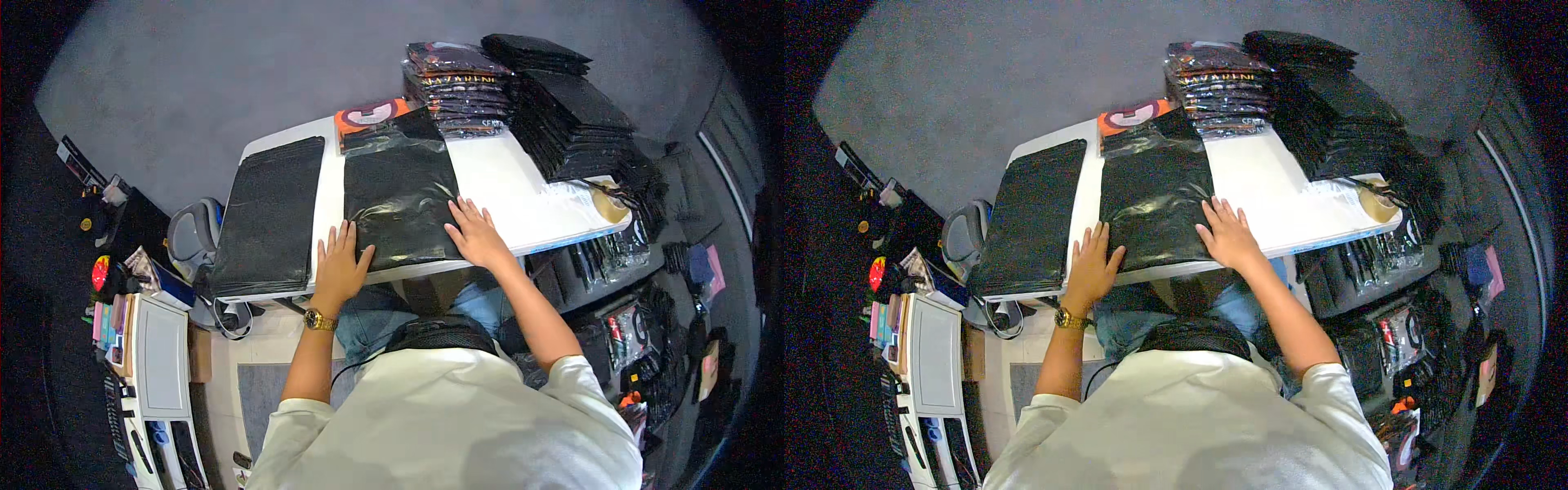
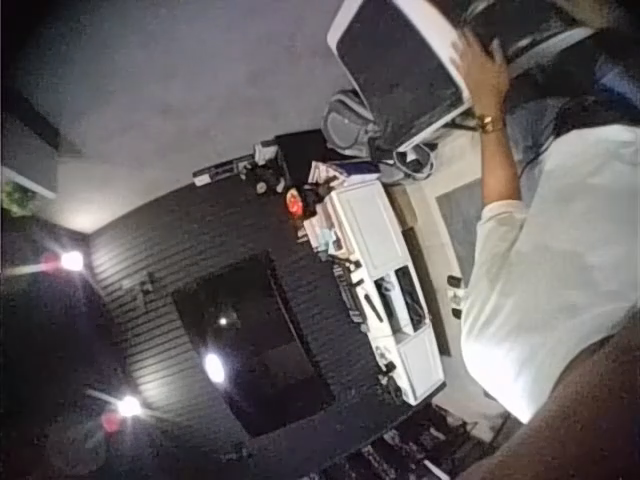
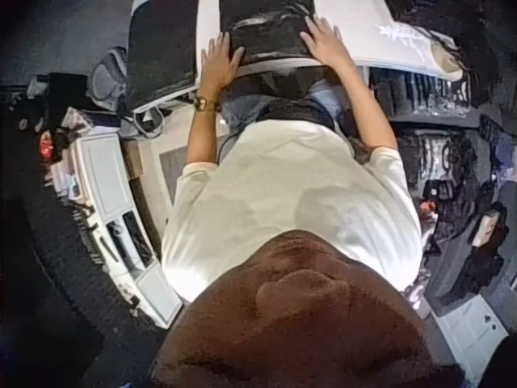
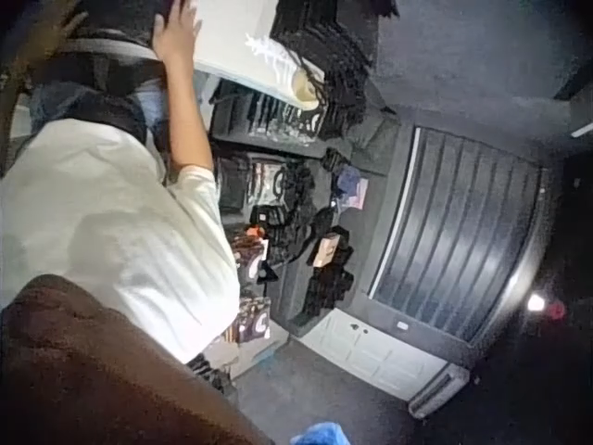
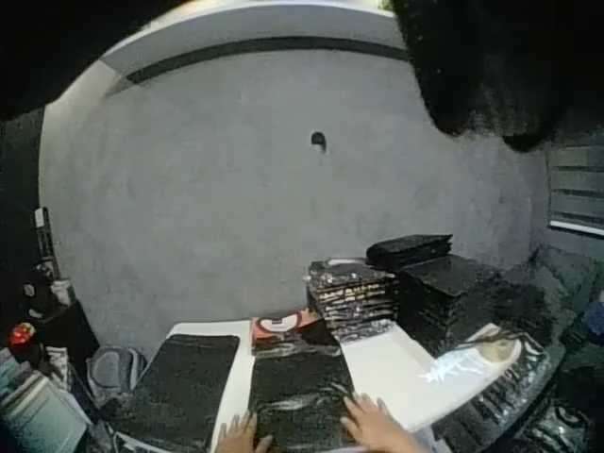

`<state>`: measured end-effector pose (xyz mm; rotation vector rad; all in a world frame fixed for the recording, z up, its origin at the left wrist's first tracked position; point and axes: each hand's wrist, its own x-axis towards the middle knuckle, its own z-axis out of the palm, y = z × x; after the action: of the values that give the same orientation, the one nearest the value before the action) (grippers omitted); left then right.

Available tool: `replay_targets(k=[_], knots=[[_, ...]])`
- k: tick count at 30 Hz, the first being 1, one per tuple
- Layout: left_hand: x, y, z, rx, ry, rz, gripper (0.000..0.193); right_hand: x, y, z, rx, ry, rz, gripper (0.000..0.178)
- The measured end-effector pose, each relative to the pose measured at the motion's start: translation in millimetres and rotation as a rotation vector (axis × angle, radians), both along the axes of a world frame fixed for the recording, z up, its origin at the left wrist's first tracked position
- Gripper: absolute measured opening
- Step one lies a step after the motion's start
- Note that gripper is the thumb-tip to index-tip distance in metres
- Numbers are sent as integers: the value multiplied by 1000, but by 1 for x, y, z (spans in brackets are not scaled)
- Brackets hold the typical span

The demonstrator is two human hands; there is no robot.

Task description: Packing folded t-shirts into black mailing bags and sealing them with adhesive strips and extra tape.

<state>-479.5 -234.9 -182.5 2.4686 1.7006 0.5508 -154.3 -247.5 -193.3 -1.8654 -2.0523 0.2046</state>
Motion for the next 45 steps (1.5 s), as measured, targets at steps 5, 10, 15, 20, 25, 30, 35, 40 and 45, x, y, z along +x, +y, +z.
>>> replay_targets(k=[5,10,15,20,25,30,35,40,45], knots=[[49,23,23,18,-36,-117,72,-30,16,33,-11,-57,77,63],[88,87,12,-97,6,-173,77,-77,87,15,42,-87,179,59],[112,149,16,-161,129,-114,85,-54,138,13,-105,-125,19,69],[112,194,10,-239,165,9,84,-49,173,20,-277,-122,-44,80],[89,223,-4,-201,147,38,82,-26,180,17,-230,-156,-51,82],[72,229,-8,-185,113,40,79,-9,177,9,-154,-127,-75,81],[58,216,8,-151,56,-146,67,10,164,8,-8,214,-58,79],[69,129,26,-113,89,-286,63,-37,107,18,35,-16,107,75],[29,110,16,-83,66,-238,70,-5,85,4,34,-33,56,74]])
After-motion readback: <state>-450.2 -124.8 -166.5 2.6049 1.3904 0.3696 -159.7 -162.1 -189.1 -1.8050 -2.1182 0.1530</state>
